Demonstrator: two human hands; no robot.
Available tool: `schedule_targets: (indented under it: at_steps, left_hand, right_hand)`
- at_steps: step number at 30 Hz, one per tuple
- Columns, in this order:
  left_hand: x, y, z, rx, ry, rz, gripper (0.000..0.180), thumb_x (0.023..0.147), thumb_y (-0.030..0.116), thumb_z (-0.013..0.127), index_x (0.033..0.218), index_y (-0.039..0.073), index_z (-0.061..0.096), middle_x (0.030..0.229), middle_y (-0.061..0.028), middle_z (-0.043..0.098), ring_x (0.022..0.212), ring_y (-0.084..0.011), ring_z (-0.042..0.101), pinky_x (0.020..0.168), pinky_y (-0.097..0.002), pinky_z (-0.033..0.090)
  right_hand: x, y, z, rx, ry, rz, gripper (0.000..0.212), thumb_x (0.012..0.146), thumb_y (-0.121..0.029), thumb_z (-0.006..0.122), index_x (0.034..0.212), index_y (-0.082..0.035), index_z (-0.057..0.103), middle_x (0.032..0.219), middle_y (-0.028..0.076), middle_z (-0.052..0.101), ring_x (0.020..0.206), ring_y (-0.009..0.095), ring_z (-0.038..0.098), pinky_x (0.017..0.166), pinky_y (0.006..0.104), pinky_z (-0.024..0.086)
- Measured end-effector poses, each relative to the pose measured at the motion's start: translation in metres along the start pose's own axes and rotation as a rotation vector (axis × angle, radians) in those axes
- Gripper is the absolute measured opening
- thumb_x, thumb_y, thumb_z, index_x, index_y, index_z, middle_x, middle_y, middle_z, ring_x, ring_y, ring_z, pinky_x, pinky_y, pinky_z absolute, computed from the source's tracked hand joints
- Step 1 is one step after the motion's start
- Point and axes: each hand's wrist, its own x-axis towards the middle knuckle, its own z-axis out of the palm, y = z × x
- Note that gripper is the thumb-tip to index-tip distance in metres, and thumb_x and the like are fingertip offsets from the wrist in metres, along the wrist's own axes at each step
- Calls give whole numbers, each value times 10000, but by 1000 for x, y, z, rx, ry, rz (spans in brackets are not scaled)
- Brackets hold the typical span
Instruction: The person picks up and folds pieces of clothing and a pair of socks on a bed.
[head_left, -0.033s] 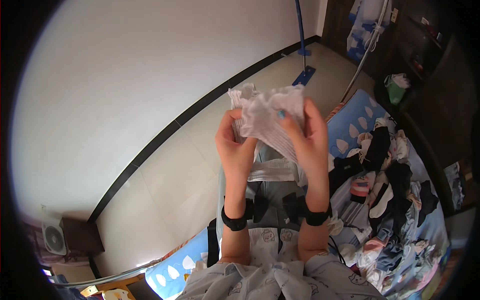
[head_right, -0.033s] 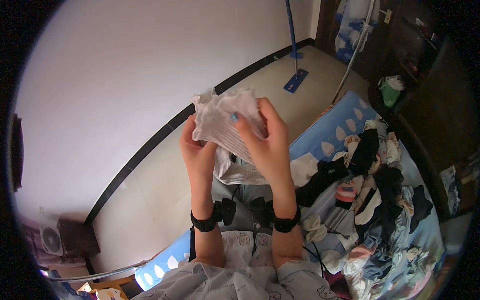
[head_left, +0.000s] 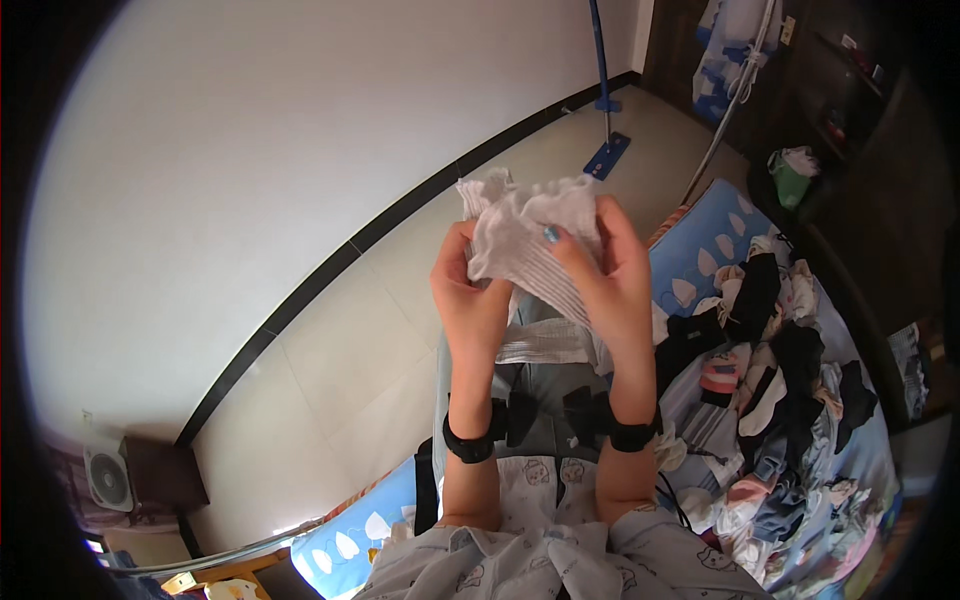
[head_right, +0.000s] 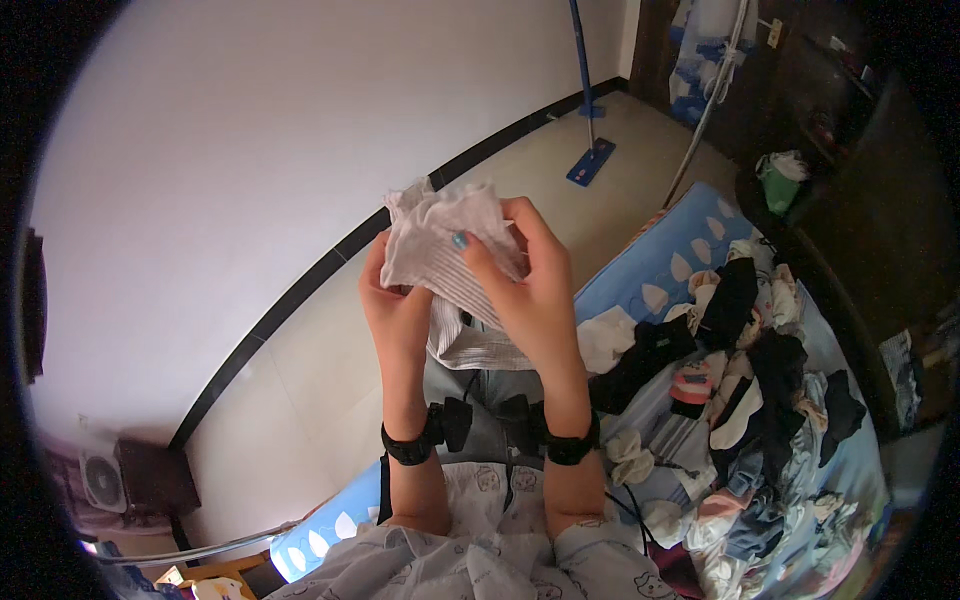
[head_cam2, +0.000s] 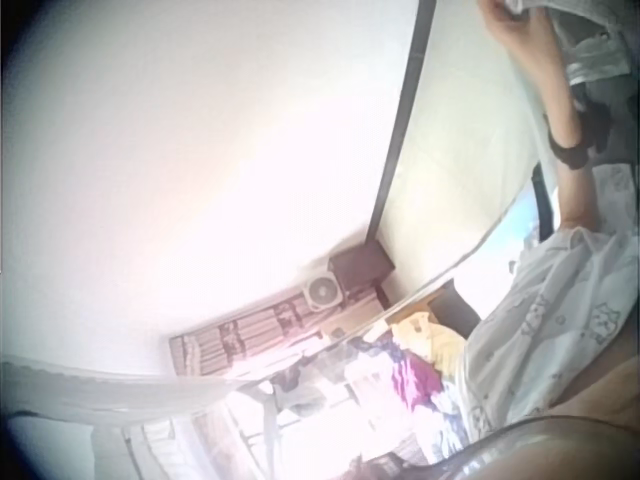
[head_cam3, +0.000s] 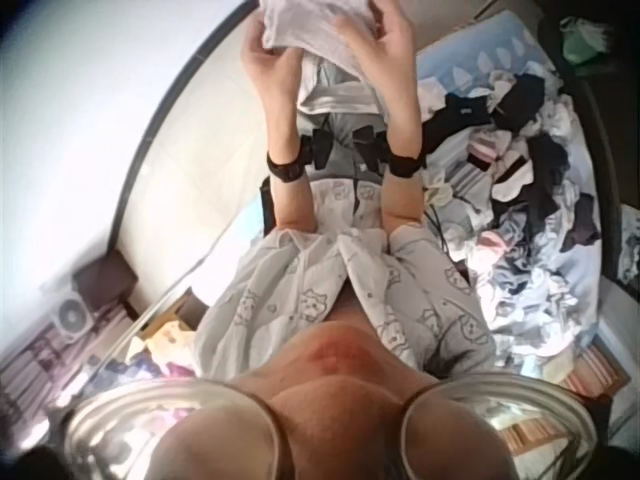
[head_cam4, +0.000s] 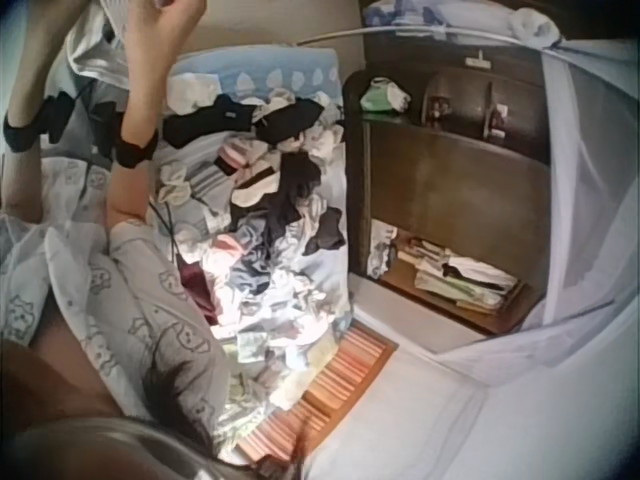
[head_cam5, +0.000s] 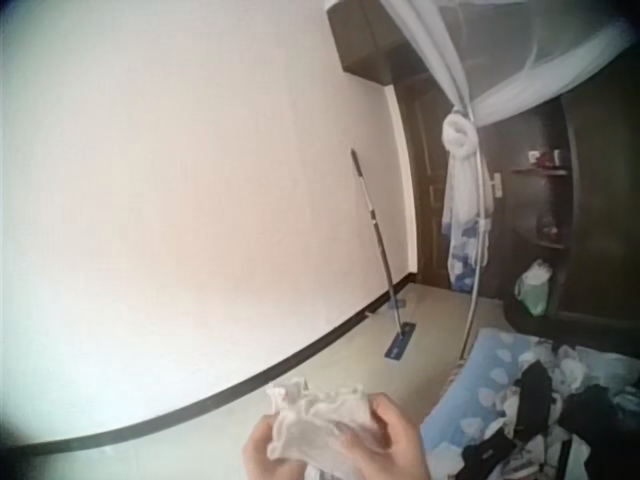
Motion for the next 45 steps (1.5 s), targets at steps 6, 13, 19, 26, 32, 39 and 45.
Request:
schedule_targets:
  at_steps: [6, 13, 19, 26, 32, 39, 45]
  left_hand:
    - [-2, -3, 0, -8, -11, 2, 214, 726, -90, 596, 915, 4, 564, 851, 6, 596, 812, -50, 542, 740, -180, 418]
    - [1, -11, -5, -1, -39, 20, 181, 745, -87, 584, 904, -2, 574, 887, 0, 591, 836, -60, 532, 759, -181, 403]
    - [2, -7, -2, 25, -21, 1, 120, 803, -64, 584, 907, -6, 587, 901, -11, 586, 871, -69, 511, 798, -191, 384]
    - [0, -6, -2, 74, -62, -7, 200, 849, -55, 504, 1023, -33, 600, 992, -42, 612, 927, -92, 528, 845, -204, 382]
    - [2, -8, -4, 106, -56, 72, 331, 885, -11, 405, 1170, -21, 574, 1194, -103, 588, 1140, -152, 508, 986, -256, 325]
    - [-1, -9, 6, 50, -65, -22, 379, 961, 208, 381, 1212, -20, 550, 1245, -125, 556, 1191, -190, 469, 1025, -293, 297]
    - [-5, -9, 17, -141, -162, -200, 438, 966, 265, 412, 1272, -43, 474, 1253, -125, 532, 1171, -186, 476, 1024, -307, 303]
  right_hand:
    - [1, 7, 7, -40, 76, -5, 212, 817, -56, 641, 1000, -4, 547, 845, 63, 624, 745, 84, 570, 643, 224, 449]
    - [3, 18, -3, -55, 55, 21, 183, 826, -45, 622, 984, -8, 537, 860, 42, 617, 785, 94, 570, 704, 241, 452]
    - [5, 29, -9, 18, 177, 41, 196, 848, -22, 571, 1033, -10, 507, 971, 62, 577, 889, 109, 542, 798, 248, 424]
    - [3, 37, -12, -4, 248, 79, 219, 880, -64, 560, 1077, 1, 490, 999, 76, 565, 918, 119, 536, 820, 249, 417]
    - [2, 19, -18, 146, 467, 75, 267, 896, -107, 571, 1127, 3, 495, 1038, 79, 607, 894, 107, 569, 782, 238, 442]
    - [-1, -6, -4, 312, 390, 185, 285, 876, -121, 605, 1123, -29, 496, 1040, 55, 605, 898, 95, 570, 784, 211, 433]
    - [-1, 1, 6, 286, 300, 174, 277, 892, -144, 580, 1115, -23, 469, 1042, 53, 590, 921, 102, 555, 804, 230, 430]
